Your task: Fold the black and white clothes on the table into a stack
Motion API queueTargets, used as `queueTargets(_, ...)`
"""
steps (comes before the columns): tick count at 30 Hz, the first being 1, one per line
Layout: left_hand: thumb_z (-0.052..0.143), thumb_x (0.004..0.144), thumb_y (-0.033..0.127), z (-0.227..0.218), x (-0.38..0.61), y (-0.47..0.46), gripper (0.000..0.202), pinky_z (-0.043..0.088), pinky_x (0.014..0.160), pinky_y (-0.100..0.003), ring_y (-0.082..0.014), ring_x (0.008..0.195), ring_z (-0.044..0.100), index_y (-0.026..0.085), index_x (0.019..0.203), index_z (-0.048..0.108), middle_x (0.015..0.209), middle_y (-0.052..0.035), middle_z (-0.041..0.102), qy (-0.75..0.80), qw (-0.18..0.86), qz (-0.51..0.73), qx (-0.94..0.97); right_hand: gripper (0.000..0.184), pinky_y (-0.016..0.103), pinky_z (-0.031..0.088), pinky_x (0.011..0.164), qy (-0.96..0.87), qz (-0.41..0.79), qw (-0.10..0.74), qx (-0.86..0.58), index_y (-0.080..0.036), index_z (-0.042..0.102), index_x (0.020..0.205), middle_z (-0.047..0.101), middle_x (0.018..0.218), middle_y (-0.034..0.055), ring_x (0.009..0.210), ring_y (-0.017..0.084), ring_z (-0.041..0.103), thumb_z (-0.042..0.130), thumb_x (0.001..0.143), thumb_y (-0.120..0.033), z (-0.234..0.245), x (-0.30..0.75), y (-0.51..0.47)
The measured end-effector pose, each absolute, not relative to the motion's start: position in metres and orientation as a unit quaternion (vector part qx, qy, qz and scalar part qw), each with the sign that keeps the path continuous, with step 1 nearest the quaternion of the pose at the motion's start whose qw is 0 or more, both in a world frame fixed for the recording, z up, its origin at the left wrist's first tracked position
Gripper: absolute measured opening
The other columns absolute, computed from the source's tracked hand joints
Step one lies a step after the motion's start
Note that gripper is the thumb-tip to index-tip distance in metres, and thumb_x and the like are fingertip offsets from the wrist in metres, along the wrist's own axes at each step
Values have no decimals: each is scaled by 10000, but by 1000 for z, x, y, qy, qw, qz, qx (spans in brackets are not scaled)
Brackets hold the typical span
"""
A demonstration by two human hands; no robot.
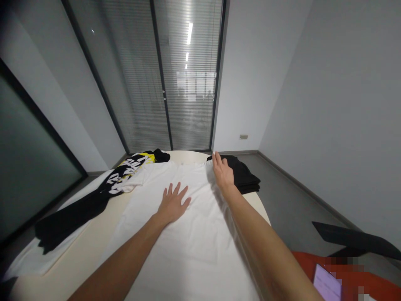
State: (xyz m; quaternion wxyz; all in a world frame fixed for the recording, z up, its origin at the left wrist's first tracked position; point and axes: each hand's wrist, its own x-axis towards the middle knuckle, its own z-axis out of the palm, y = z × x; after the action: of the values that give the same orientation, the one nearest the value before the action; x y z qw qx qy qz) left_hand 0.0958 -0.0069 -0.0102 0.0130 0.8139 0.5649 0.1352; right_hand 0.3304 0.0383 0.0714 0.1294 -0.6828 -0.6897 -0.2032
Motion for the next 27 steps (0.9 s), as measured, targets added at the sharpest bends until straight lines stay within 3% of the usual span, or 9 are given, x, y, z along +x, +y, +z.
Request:
queueTargets(6,381,982,573,-10,95,-7,608,196,1198,-603,-426,1500,233,300,1522,440,1626,-73,340,566,14,138,812,672,408,599,752,-755,-202,62,-620,-169,291,1583,317,1633,76,1194,324,463,245,922,-58,60,311,38)
queueTargets(13,402,976,570,-9,94,-7,606,202,1198,-600,-417,1501,237,299,1516,448,1624,-72,344,569,13,141,810,613,322,558,780,-786,-162,17,-597,-182,367,1533,390,1582,111,1183,274,547,314,936,-50,41,293,40)
queueTargets(19,410,975,569,-12,93,-7,601,211,1195,-604,-419,1494,256,299,1509,459,1617,-69,361,564,16,152,812,617,274,517,825,-795,-141,35,-590,-211,268,1566,554,1403,135,1134,230,589,360,969,-83,33,291,39)
queueTargets(24,379,1009,434,2,69,11,517,306,1181,-468,-329,1445,382,186,1427,557,1558,-129,445,605,2,199,771,424,275,505,835,-773,-126,37,-621,-182,446,1422,614,1276,140,1144,234,584,396,1002,-160,29,291,39)
queueTargets(27,454,970,352,14,27,33,459,282,1174,-517,-360,1451,350,175,1370,593,1589,-157,378,690,-84,215,686,325,290,505,839,-765,-114,45,-632,-189,517,1321,617,1258,138,1145,242,585,424,1011,-220,26,293,39)
